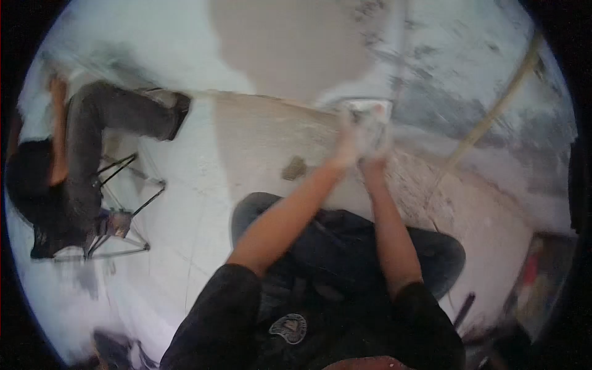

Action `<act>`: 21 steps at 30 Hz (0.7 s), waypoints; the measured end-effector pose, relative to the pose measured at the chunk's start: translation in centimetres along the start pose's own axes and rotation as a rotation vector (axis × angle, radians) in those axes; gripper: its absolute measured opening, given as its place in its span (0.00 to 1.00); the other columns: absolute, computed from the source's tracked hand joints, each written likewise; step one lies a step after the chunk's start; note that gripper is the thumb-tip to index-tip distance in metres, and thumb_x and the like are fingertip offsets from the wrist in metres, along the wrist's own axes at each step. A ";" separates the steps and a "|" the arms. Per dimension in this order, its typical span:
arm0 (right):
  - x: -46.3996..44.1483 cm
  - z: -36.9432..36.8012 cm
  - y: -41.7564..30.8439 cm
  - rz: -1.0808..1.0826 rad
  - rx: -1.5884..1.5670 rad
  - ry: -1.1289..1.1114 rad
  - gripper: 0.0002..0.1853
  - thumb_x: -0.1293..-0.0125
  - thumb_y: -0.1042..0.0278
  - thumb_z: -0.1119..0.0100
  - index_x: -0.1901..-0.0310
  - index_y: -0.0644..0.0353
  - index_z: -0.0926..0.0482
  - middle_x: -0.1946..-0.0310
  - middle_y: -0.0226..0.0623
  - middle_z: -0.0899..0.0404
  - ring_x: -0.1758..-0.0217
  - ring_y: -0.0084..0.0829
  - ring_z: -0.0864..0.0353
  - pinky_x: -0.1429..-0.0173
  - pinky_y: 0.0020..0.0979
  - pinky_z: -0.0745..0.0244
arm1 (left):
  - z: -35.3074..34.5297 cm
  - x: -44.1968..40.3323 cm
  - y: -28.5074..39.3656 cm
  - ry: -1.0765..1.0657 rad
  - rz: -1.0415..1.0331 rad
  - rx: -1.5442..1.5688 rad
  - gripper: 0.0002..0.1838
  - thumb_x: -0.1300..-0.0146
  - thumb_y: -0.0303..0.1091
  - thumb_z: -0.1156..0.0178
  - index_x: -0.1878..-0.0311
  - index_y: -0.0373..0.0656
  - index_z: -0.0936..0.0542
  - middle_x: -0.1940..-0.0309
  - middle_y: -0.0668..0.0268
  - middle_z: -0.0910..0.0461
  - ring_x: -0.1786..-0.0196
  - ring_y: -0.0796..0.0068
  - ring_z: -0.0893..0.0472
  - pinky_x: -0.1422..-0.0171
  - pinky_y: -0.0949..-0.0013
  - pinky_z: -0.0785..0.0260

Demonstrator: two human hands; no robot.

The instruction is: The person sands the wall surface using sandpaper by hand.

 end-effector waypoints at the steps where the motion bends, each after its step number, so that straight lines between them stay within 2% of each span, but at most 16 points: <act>1: -0.5 0.0 -1.0 -0.054 0.017 -0.017 0.18 0.29 0.64 0.54 0.44 0.66 0.31 0.54 0.47 0.25 0.49 0.39 0.25 0.44 0.38 0.32 | 0.0 0.3 -0.1 0.034 -0.020 0.048 0.22 0.38 0.43 0.34 0.50 0.37 0.28 0.57 0.63 0.22 0.57 0.75 0.23 0.54 0.70 0.27; 2: -0.9 0.0 -2.0 -0.107 0.018 -0.041 0.17 0.27 0.64 0.59 0.46 0.68 0.31 0.56 0.50 0.25 0.51 0.42 0.25 0.45 0.41 0.33 | -0.7 1.4 2.0 0.003 -0.034 0.049 0.22 0.36 0.42 0.36 0.45 0.37 0.28 0.51 0.61 0.23 0.50 0.74 0.23 0.47 0.71 0.27; 3: -1.3 0.2 -2.9 -0.117 0.043 -0.030 0.17 0.27 0.64 0.59 0.46 0.68 0.31 0.56 0.50 0.25 0.51 0.42 0.25 0.45 0.41 0.33 | -0.9 1.4 2.0 -0.016 -0.014 0.059 0.22 0.36 0.42 0.36 0.45 0.37 0.28 0.51 0.61 0.23 0.50 0.74 0.23 0.47 0.71 0.27; 5: -1.6 0.2 -4.0 -0.067 -0.033 -0.027 0.18 0.26 0.63 0.59 0.45 0.69 0.31 0.57 0.52 0.25 0.52 0.45 0.25 0.48 0.41 0.32 | -1.1 1.3 2.7 -0.027 -0.115 0.056 0.20 0.34 0.41 0.38 0.46 0.37 0.28 0.53 0.63 0.23 0.52 0.77 0.23 0.49 0.73 0.27; 7: -1.5 0.3 -2.9 -0.097 0.018 -0.057 0.18 0.26 0.63 0.60 0.46 0.69 0.31 0.59 0.53 0.25 0.54 0.46 0.24 0.49 0.41 0.31 | -0.7 1.3 2.1 0.048 -0.110 0.047 0.18 0.34 0.41 0.38 0.49 0.39 0.26 0.56 0.65 0.22 0.56 0.80 0.23 0.52 0.74 0.27; 9: -1.2 -0.3 -2.8 -0.122 0.062 -0.088 0.18 0.26 0.63 0.60 0.46 0.69 0.31 0.60 0.53 0.24 0.55 0.47 0.24 0.50 0.40 0.30 | -0.6 0.7 1.1 -0.032 -0.045 0.035 0.17 0.34 0.42 0.38 0.52 0.39 0.25 0.58 0.67 0.21 0.58 0.80 0.23 0.55 0.74 0.26; 11: -0.9 -0.2 -4.0 -0.144 -0.084 0.072 0.16 0.27 0.64 0.58 0.49 0.69 0.30 0.63 0.53 0.24 0.60 0.48 0.23 0.53 0.42 0.30 | -0.4 0.7 1.6 0.001 -0.097 0.028 0.17 0.34 0.43 0.37 0.54 0.38 0.24 0.62 0.67 0.21 0.61 0.81 0.22 0.57 0.74 0.26; 12: -1.2 -0.4 -3.6 -0.143 -0.087 0.072 0.16 0.27 0.64 0.58 0.49 0.69 0.30 0.63 0.53 0.24 0.60 0.48 0.23 0.53 0.42 0.30 | 0.0 0.6 1.3 0.048 -0.066 -0.013 0.17 0.35 0.43 0.37 0.54 0.38 0.24 0.62 0.67 0.21 0.61 0.81 0.22 0.58 0.74 0.26; 14: -2.1 -0.3 -3.6 0.039 -0.034 0.070 0.16 0.27 0.63 0.57 0.51 0.69 0.29 0.66 0.53 0.24 0.63 0.47 0.23 0.57 0.41 0.29 | 0.1 0.5 1.7 0.111 -0.086 -0.055 0.19 0.35 0.44 0.36 0.52 0.37 0.25 0.60 0.67 0.21 0.59 0.80 0.22 0.55 0.74 0.26; 15: -1.9 -0.1 -3.0 0.030 -0.031 0.070 0.16 0.27 0.63 0.57 0.51 0.69 0.29 0.66 0.53 0.24 0.63 0.47 0.23 0.57 0.41 0.29 | 0.2 0.6 1.7 0.112 -0.077 -0.057 0.19 0.35 0.44 0.36 0.52 0.37 0.25 0.60 0.67 0.21 0.59 0.80 0.22 0.55 0.74 0.26; 17: -1.7 0.1 -2.7 -0.044 -0.052 0.027 0.17 0.27 0.61 0.57 0.52 0.69 0.28 0.67 0.52 0.24 0.64 0.46 0.22 0.58 0.40 0.28 | -0.2 0.5 1.3 0.006 -0.073 -0.029 0.22 0.35 0.45 0.37 0.49 0.36 0.28 0.57 0.65 0.22 0.56 0.78 0.22 0.51 0.72 0.27; 18: -0.8 0.0 -2.1 -0.117 0.070 -0.010 0.17 0.26 0.61 0.57 0.51 0.69 0.28 0.69 0.52 0.24 0.64 0.47 0.22 0.57 0.40 0.28 | 0.2 0.7 1.1 0.065 -0.043 -0.110 0.25 0.35 0.46 0.37 0.46 0.36 0.31 0.55 0.64 0.23 0.53 0.76 0.23 0.49 0.71 0.27; 19: -0.7 0.1 -2.9 -0.108 0.072 -0.008 0.17 0.26 0.61 0.57 0.51 0.69 0.28 0.69 0.52 0.24 0.64 0.47 0.22 0.57 0.40 0.28 | 0.0 0.9 1.3 0.061 -0.051 -0.106 0.25 0.35 0.46 0.37 0.46 0.36 0.31 0.55 0.64 0.23 0.53 0.76 0.23 0.49 0.71 0.27; 21: -0.5 -0.3 -3.0 -0.253 -0.006 0.009 0.17 0.26 0.61 0.57 0.52 0.69 0.28 0.67 0.52 0.24 0.63 0.48 0.23 0.57 0.41 0.29 | -0.3 1.2 1.7 0.025 -0.071 -0.039 0.28 0.35 0.47 0.38 0.44 0.36 0.33 0.52 0.62 0.25 0.52 0.74 0.24 0.48 0.71 0.27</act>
Point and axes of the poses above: each hand's wrist, its own x-axis away from the middle knuckle, its own z-axis out of the back of the hand, y = z × x, the point moved 7 cm from there along -x, towards the middle knuckle
